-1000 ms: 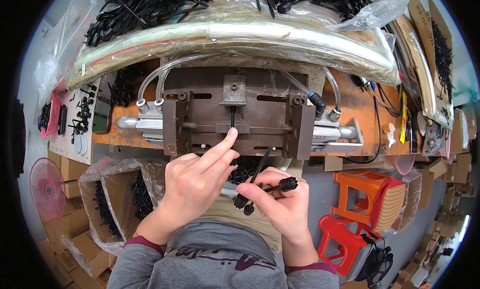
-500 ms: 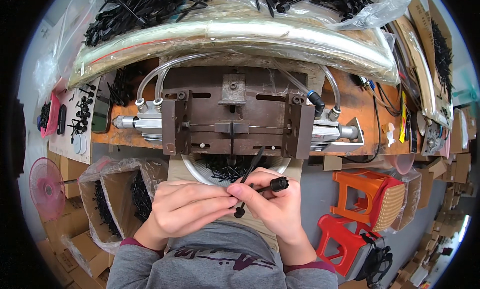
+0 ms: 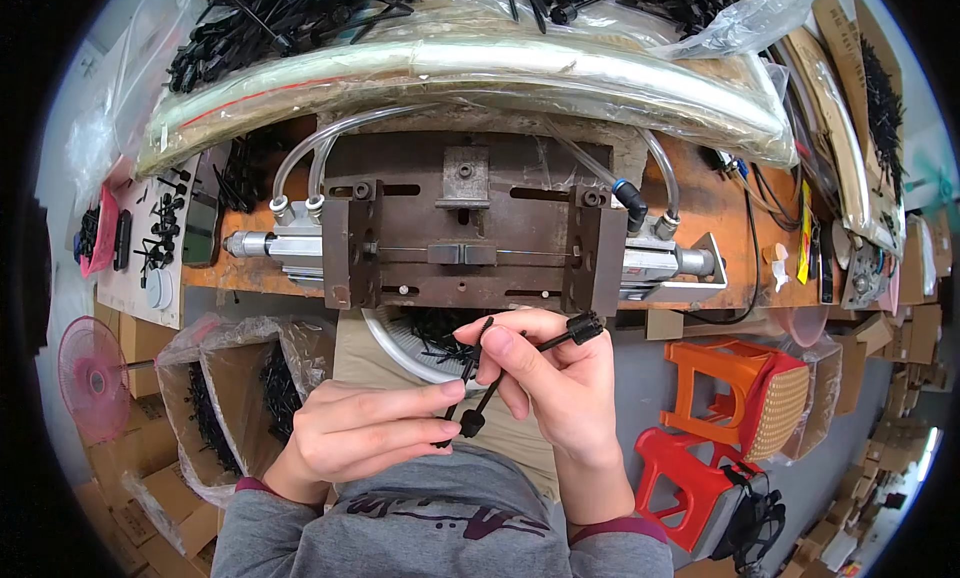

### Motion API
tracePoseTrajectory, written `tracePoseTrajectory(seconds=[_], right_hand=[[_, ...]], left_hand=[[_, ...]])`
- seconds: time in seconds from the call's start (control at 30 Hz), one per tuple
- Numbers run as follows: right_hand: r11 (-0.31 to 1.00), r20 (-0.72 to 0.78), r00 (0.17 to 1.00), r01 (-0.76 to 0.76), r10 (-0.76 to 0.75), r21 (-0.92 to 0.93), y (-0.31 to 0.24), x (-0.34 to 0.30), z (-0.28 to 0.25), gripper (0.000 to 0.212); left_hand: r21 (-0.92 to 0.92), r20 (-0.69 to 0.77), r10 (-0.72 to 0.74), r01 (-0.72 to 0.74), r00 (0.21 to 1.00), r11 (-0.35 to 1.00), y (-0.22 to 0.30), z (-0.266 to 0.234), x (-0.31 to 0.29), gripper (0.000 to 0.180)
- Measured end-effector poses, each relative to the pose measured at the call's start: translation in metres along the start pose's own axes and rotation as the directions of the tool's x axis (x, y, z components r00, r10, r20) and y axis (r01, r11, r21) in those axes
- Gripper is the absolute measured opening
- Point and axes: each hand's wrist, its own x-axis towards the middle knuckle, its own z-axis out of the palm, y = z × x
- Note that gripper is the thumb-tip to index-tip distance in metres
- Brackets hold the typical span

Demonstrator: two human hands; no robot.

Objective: Assembling small black plastic components using a pneumatic press machine at a workbench.

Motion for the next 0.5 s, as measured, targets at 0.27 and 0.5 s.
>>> tracePoseTrajectory(seconds=[0.27,0.5], right_hand=[[0.992,-0.036,0.994,0.104,-0.107,-0.069,0.0062,-0.0051,0.0018,0.01],[0.985,-0.022,0.992,0.125,-0.128,-0.123,0.0079,-0.0069,0.0021,0.011]], left_hand=[[0.048,0.012,0.024,-0.024,1.0,0.999,0.0005,0.0022,-0.0047,0.03],[0.069,0.001,0.027,-0.027,1.0,0.997,0.0014,0.0032,-0.0078,0.029]])
